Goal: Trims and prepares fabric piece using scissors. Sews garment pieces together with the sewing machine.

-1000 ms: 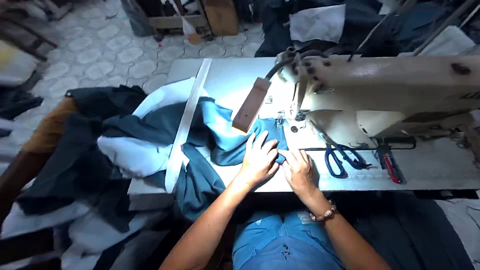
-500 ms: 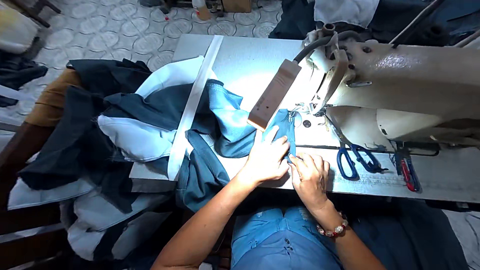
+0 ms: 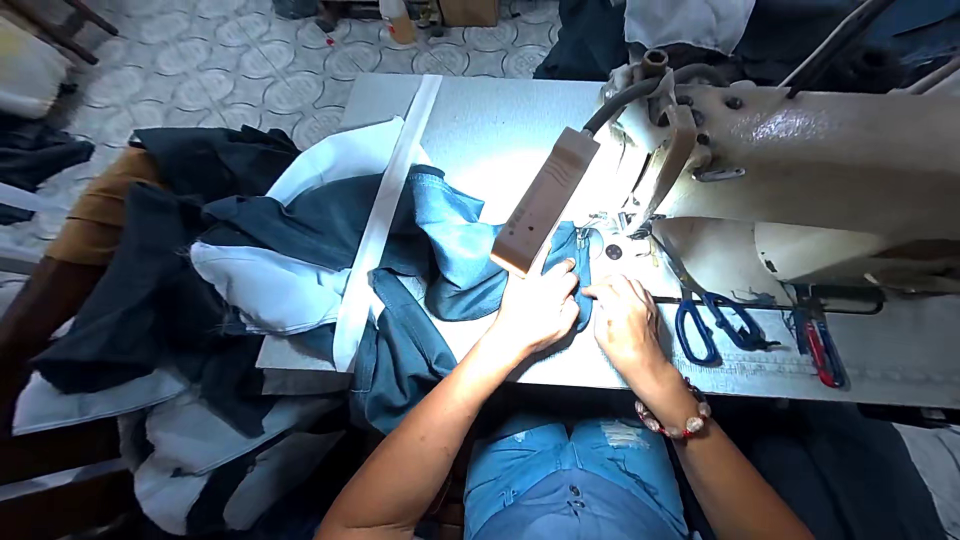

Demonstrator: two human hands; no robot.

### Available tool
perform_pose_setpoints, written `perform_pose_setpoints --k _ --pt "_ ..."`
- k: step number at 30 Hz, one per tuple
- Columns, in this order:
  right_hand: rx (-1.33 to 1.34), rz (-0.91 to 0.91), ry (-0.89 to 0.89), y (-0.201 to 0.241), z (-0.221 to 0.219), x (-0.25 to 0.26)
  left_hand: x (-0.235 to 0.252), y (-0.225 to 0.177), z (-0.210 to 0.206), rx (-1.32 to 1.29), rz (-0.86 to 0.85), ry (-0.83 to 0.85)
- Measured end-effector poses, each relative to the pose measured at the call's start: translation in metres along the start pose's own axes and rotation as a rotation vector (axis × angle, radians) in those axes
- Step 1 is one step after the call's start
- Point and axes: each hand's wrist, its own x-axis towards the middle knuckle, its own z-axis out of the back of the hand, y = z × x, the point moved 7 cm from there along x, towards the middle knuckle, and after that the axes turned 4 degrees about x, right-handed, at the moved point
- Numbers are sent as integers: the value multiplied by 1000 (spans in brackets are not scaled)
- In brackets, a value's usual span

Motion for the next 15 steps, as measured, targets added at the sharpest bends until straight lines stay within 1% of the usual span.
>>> perform_pose_setpoints --k 2,6,9,15 --pt "-34 60 27 -1 -2 -7 2 1 0 2 -13 13" --pt "-57 192 18 -8 -2 -10 4 1 -5 24 -36 8" --pt "-68 263 -13 -8 -2 -11 5 2 -5 17 -22 19" --pt "-109 263 -82 -17 7 -19 1 1 -11 0 -1 42"
